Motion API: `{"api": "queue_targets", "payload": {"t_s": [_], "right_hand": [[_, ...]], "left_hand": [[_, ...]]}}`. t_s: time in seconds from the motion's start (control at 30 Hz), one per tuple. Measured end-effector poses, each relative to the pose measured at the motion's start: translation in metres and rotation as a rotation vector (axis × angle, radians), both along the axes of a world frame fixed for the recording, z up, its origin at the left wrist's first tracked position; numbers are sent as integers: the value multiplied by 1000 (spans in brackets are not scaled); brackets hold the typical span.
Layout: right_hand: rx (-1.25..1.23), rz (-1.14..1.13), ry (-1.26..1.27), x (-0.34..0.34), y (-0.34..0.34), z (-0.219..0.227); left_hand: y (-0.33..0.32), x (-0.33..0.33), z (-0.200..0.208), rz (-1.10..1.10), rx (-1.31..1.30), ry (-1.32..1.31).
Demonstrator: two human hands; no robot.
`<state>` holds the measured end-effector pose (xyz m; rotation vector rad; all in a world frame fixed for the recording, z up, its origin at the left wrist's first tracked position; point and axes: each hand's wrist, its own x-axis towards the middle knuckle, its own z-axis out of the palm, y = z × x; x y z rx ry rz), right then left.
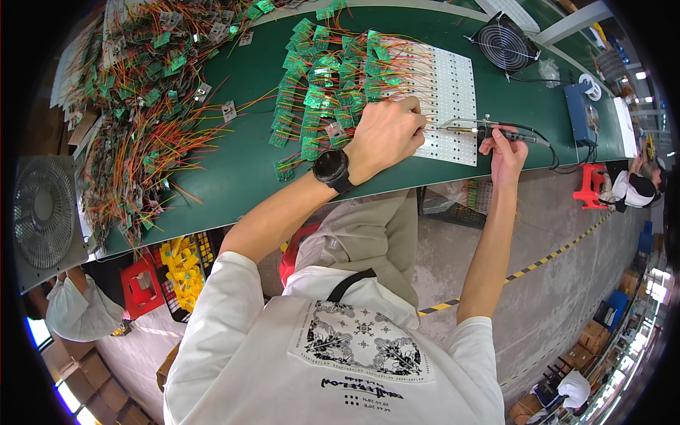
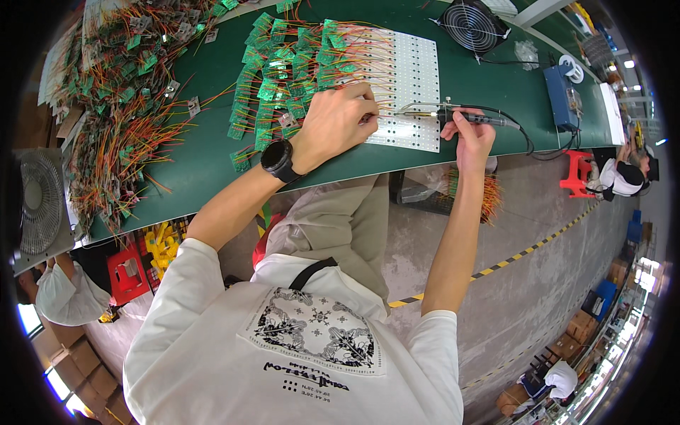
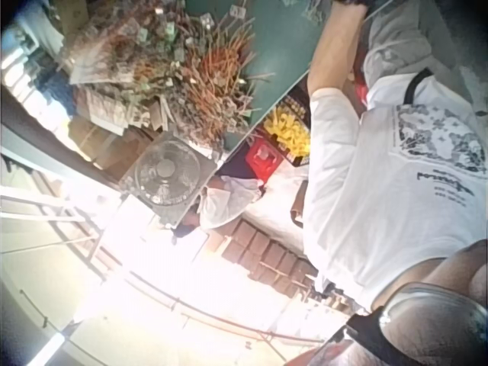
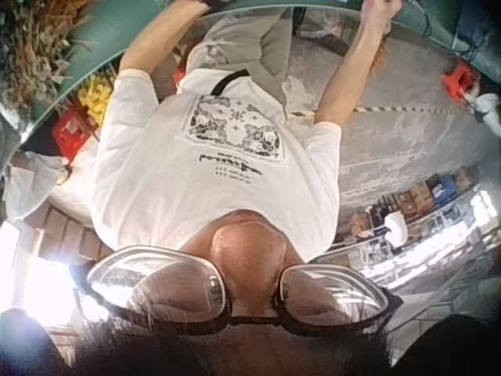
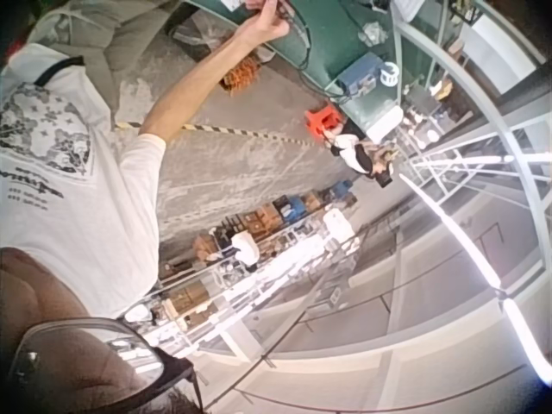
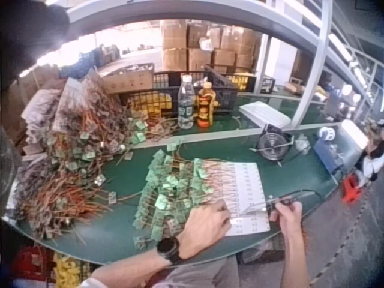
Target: The person solders electrical wires onto an LED circuit board assembly using a soldering iron.
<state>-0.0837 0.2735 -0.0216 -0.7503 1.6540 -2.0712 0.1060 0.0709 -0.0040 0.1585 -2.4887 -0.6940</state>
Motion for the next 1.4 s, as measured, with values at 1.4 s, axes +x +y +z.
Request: {"api": "queue_targets", "payload": {"t_s": [1.4], "right_hand": [[-81,-98,-67,2,-3,4]], "left_hand": [[-137,214,63,183,1362,227]]}}
